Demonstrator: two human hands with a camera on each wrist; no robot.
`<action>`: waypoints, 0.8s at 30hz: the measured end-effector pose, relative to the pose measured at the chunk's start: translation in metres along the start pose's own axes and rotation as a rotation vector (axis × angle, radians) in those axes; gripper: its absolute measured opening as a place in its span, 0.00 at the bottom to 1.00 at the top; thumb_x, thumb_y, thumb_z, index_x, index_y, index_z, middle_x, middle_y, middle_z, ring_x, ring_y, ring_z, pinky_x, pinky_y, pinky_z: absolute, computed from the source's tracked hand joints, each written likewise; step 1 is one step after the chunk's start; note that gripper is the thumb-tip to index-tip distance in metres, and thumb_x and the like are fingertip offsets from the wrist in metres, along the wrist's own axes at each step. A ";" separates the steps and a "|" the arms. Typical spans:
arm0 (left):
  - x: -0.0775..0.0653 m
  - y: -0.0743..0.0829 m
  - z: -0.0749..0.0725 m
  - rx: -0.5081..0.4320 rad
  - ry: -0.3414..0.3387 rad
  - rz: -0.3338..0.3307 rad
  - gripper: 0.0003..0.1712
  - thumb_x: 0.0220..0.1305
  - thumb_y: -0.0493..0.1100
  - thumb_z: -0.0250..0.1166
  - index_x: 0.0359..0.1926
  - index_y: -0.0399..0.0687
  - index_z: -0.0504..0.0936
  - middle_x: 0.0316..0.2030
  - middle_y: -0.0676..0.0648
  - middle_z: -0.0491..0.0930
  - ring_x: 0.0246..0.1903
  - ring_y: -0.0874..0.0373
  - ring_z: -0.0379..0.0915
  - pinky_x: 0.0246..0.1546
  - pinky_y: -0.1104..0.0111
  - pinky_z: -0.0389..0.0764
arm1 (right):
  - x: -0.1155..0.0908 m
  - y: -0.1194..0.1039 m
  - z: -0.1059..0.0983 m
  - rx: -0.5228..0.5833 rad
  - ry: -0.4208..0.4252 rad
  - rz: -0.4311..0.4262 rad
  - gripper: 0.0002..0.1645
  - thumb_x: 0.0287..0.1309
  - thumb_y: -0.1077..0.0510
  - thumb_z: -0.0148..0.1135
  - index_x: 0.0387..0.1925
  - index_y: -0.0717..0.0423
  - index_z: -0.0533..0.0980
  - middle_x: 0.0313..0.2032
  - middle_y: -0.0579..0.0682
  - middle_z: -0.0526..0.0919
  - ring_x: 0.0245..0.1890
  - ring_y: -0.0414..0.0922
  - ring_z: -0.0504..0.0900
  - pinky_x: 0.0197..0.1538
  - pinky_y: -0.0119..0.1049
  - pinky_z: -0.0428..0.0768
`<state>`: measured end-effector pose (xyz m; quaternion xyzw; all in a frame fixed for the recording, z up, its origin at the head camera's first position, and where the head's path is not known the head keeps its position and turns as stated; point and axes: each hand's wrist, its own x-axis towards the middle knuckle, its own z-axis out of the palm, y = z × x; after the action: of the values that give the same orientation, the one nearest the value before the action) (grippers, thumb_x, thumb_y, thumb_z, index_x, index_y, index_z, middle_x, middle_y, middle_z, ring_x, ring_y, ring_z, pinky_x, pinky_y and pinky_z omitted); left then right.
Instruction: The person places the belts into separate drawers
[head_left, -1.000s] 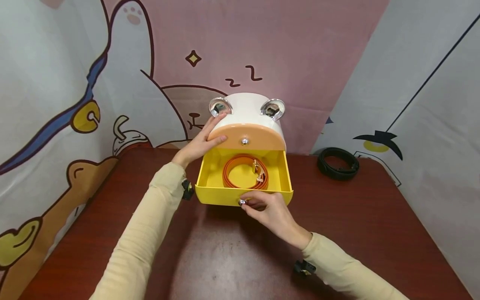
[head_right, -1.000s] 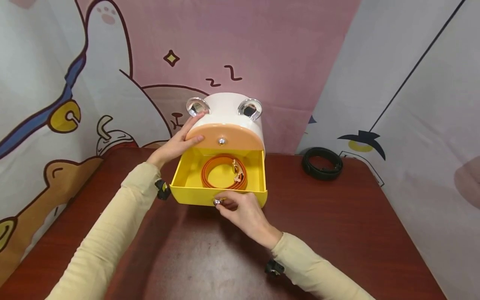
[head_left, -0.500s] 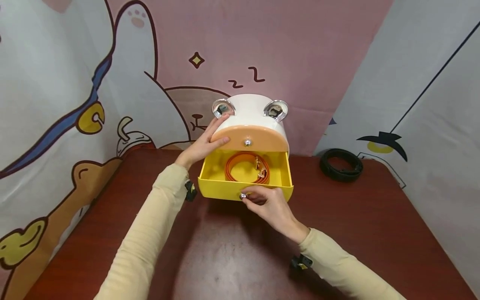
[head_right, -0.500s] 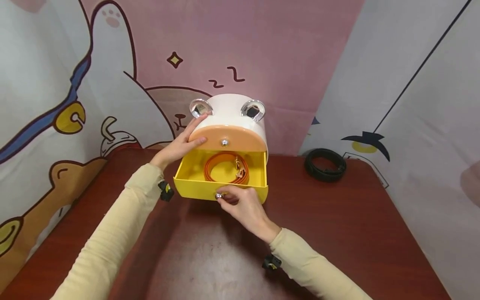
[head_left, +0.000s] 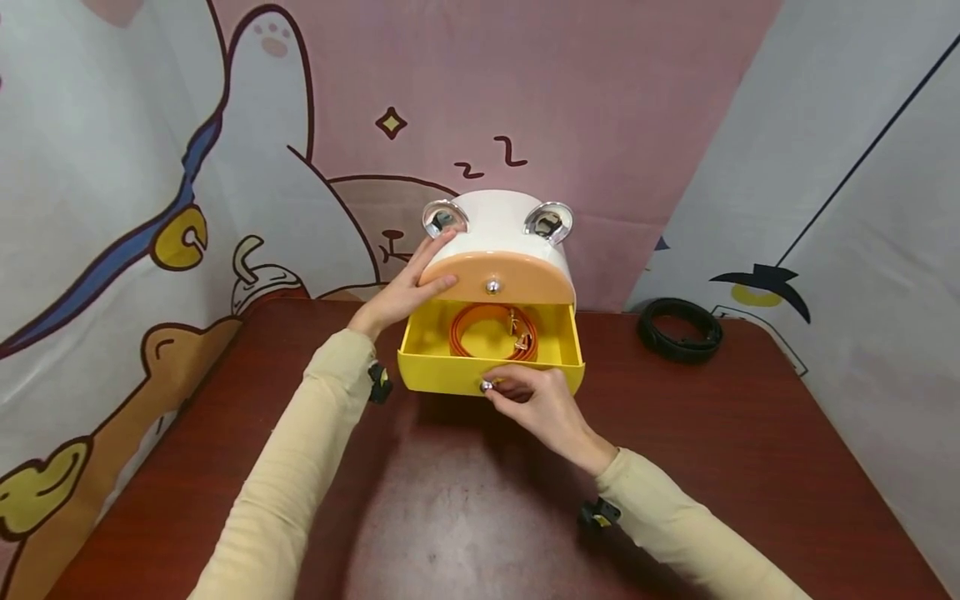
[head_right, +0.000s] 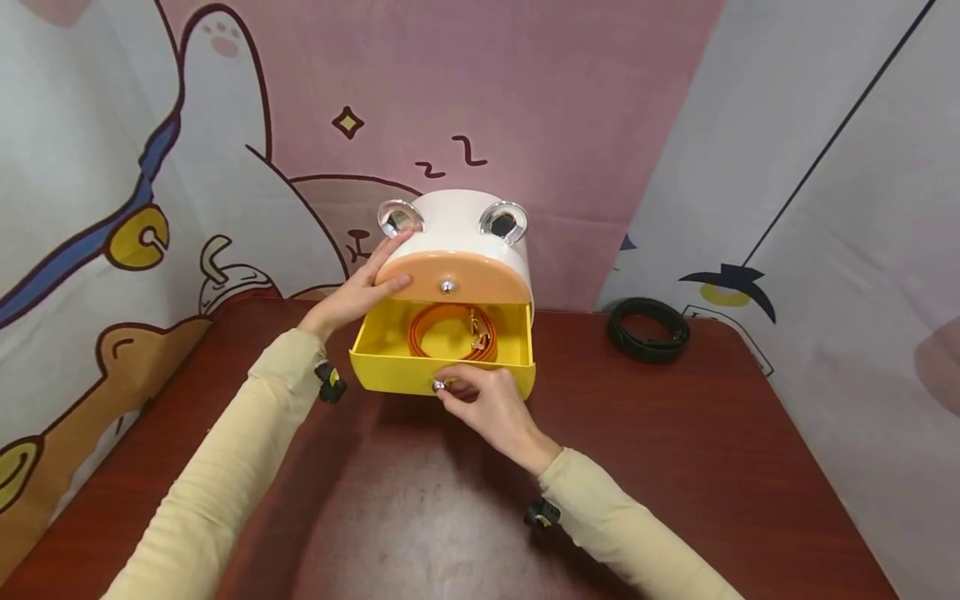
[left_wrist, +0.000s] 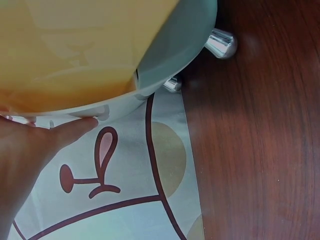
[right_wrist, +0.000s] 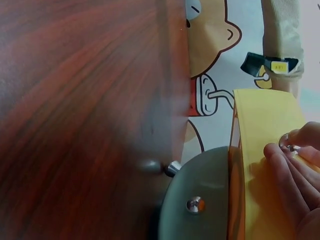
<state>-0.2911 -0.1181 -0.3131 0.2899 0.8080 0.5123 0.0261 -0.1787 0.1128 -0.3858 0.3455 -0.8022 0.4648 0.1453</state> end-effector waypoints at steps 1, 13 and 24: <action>-0.001 0.000 0.000 -0.001 -0.002 -0.008 0.38 0.63 0.45 0.55 0.68 0.65 0.46 0.68 0.54 0.30 0.65 0.59 0.28 0.58 0.46 0.42 | 0.001 0.001 0.000 0.001 -0.001 0.003 0.10 0.47 0.63 0.66 0.36 0.56 0.80 0.31 0.45 0.83 0.29 0.33 0.80 0.30 0.26 0.77; -0.001 -0.002 0.001 -0.016 -0.002 -0.025 0.38 0.63 0.43 0.55 0.69 0.64 0.46 0.68 0.52 0.29 0.65 0.59 0.26 0.58 0.47 0.40 | 0.014 0.017 0.000 0.015 0.015 0.030 0.11 0.46 0.63 0.67 0.36 0.54 0.80 0.32 0.44 0.83 0.28 0.35 0.81 0.31 0.29 0.78; -0.002 0.002 0.000 -0.007 -0.012 -0.022 0.38 0.64 0.43 0.54 0.69 0.64 0.45 0.68 0.51 0.28 0.65 0.53 0.27 0.58 0.46 0.42 | 0.026 -0.004 -0.011 0.045 -0.002 0.050 0.10 0.46 0.70 0.64 0.35 0.66 0.78 0.31 0.57 0.82 0.28 0.47 0.82 0.32 0.37 0.79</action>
<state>-0.2886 -0.1183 -0.3118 0.2841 0.8092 0.5129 0.0374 -0.1961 0.1102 -0.3629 0.3288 -0.8001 0.4858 0.1253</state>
